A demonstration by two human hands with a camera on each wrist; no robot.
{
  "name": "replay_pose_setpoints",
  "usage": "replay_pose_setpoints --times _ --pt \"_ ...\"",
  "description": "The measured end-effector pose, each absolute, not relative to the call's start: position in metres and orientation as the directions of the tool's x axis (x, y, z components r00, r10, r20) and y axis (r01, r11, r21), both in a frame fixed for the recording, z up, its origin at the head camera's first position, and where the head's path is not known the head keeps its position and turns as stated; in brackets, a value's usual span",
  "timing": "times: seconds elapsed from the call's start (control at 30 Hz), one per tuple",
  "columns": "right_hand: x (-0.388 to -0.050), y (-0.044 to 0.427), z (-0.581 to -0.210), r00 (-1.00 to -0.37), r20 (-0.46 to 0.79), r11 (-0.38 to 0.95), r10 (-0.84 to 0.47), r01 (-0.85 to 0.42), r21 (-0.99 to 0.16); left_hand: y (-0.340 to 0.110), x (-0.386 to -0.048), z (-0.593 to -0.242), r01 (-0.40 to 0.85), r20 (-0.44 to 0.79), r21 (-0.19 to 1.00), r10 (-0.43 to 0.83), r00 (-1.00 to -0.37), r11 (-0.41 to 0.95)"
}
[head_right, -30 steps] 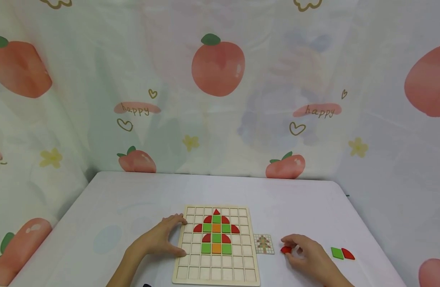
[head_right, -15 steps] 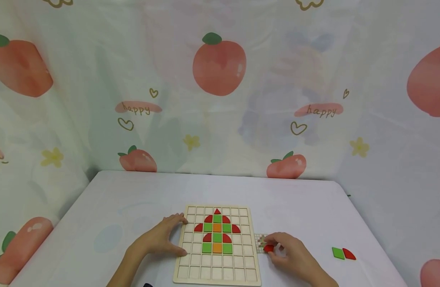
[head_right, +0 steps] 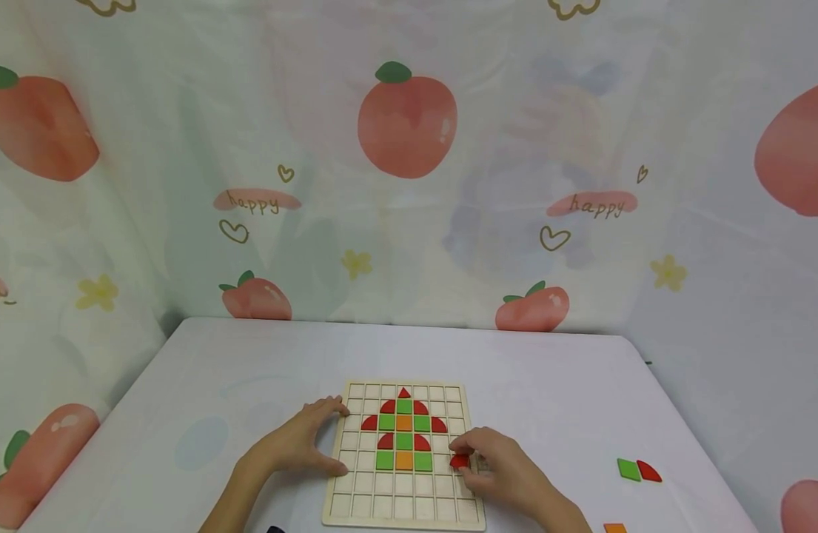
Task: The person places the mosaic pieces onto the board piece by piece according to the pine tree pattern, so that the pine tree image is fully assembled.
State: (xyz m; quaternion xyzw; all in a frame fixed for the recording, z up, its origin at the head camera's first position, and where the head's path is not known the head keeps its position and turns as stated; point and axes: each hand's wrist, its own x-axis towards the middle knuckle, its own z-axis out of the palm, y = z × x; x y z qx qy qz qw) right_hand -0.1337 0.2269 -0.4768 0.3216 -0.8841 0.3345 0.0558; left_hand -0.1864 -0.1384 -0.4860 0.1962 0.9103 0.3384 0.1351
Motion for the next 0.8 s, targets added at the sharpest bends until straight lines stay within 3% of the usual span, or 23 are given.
replay_pose_setpoints --times 0.17,0.8 --pt "-0.137 0.212 -0.473 -0.781 0.271 0.564 -0.563 -0.602 -0.565 -0.138 -0.186 -0.486 0.261 -0.115 0.671 0.445 -0.888 0.694" --pt "-0.15 0.148 -0.471 -0.665 0.297 0.46 -0.685 -0.711 -0.532 -0.139 -0.188 -0.488 0.277 -0.109 0.664 0.456 -0.883 0.694"
